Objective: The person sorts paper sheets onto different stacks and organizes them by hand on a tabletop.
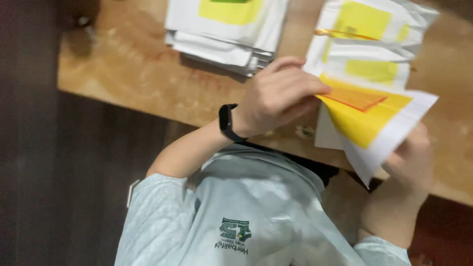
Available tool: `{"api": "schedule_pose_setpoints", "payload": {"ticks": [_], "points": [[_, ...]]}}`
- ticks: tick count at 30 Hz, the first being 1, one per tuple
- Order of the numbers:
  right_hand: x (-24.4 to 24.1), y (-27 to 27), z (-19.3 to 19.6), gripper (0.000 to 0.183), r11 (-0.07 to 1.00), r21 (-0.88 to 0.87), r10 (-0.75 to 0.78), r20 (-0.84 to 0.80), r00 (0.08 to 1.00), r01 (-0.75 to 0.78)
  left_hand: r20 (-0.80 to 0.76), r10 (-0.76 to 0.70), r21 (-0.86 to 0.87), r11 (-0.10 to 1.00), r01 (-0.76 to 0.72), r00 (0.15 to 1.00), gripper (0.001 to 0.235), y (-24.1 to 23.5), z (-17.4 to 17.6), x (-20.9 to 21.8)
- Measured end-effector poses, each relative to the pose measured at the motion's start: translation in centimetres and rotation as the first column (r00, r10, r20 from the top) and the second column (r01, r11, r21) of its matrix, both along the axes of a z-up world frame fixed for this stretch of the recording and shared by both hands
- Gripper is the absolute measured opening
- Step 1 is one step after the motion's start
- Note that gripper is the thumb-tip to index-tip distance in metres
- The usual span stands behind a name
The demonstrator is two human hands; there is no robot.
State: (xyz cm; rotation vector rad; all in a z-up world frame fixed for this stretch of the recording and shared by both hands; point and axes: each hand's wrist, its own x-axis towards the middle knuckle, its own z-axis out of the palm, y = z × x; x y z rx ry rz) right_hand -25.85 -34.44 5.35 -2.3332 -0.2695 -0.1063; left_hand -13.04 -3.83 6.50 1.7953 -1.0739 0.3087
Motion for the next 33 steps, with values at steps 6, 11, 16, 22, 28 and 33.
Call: {"api": "schedule_pose_setpoints", "payload": {"ticks": [6, 11, 16, 22, 28, 33], "points": [[2.5, 1.7, 1.8, 0.027, 0.956, 0.291, 0.056, -0.079, 0.995, -0.031, -0.607, 0.529, 0.046, 0.769, -0.638, 0.593, 0.023, 19.7, -5.4, -0.8], [2.1, -2.2, -1.7, 0.026, 0.969, 0.243, -0.016, -0.151, 0.988, 0.053, -0.158, 0.895, 0.495, 0.437, -0.751, 0.417, 0.031, 33.3, -9.2, -0.2], [3.5, -2.2, -1.3, 0.026, 0.967, -0.104, -0.240, -0.072, 0.968, 0.232, 0.558, 0.764, 0.319, 0.163, -0.934, 0.324, 0.043, 22.1, -3.9, 1.9], [5.0, -5.0, -4.3, 0.017, 0.916, 0.058, -0.395, -0.041, 0.918, 0.397, -0.051, 0.269, 0.160, 0.953, -0.258, 0.962, 0.031, 0.0, -2.4, 2.5], [6.9, -4.6, -4.6, 0.022, 0.843, 0.005, -0.538, -0.015, 0.843, 0.538, 0.223, -0.108, 0.379, 0.925, 0.016, 0.969, 0.015, -10.3, -6.2, 1.6], [9.1, -4.4, -5.4, 0.035, 0.893, 0.007, -0.448, -0.041, 0.893, 0.449, 0.242, -0.121, 0.442, 0.897, 0.002, 0.963, 0.020, -9.5, -6.2, 1.5]]}}
